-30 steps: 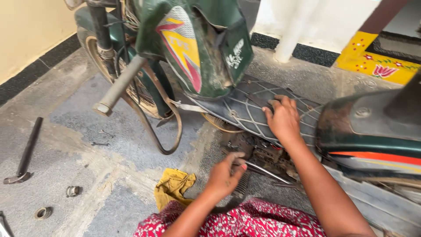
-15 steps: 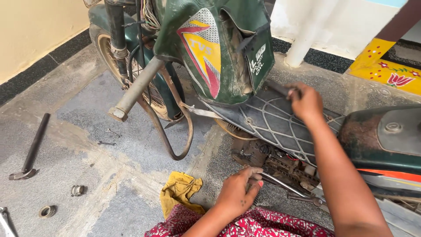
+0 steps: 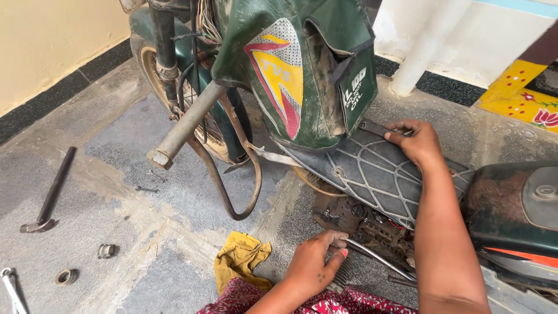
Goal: The person sits on the ground beside a motorcycle and works on the footboard area, using a spanner to loosen and turn bolts and handling small fasteners by hand. They reposition the spanner on different bolts and pick up parts from the ground as they work.
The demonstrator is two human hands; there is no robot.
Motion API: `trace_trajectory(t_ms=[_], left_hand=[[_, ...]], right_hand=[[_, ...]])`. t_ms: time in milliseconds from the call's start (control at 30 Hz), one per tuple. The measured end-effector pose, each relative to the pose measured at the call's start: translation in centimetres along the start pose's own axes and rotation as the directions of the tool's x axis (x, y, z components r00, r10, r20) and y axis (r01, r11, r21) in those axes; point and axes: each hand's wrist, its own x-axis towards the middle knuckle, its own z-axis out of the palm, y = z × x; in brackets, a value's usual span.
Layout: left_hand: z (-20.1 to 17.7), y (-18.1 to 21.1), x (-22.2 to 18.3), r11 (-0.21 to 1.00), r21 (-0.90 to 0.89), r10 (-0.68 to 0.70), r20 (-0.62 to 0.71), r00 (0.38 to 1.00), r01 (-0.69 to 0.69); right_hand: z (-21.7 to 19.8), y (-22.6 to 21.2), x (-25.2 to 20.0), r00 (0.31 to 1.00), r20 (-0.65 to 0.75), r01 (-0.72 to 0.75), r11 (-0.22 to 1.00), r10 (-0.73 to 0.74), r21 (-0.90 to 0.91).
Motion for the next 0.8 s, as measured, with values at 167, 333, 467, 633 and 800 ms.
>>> trace_trajectory(t_ms=[167,333,467,633,800], left_hand=[[-0.3,0.7,0.1,0.997,0.02,-0.078,0.063,0.995,0.077],[-0.2,0.6,0.0,0.998,0.011,-0.07,0.076,0.995,0.069],[-0.3,1.1,-0.1,0.998,0.031,-0.059,0.075,0.995,0.057],[-0.4,1.1,-0.3,0.998,0.049,-0.051,0.075,0.996,0.047],[-0.6,1.1,-0.3,0.998,0.044,-0.049,0.067,0.997,0.046]], right_hand=[[-0.6,-2.6,-2.0,0.995,-0.087,-0.082,0.937,0.055,-0.34],[-0.2,-3.0,-2.5,0.989,-0.142,-0.087,0.893,0.026,-0.441],[0.1,-3.2,-2.8,0.986,-0.163,-0.098,0.886,0.026,-0.453],[0.4,-3.8,-3.5,0.974,-0.205,-0.011,0.886,-0.096,-0.464],[0.6,-4.8,-4.3,0.878,-0.217,0.211,0.752,-0.427,-0.624]])
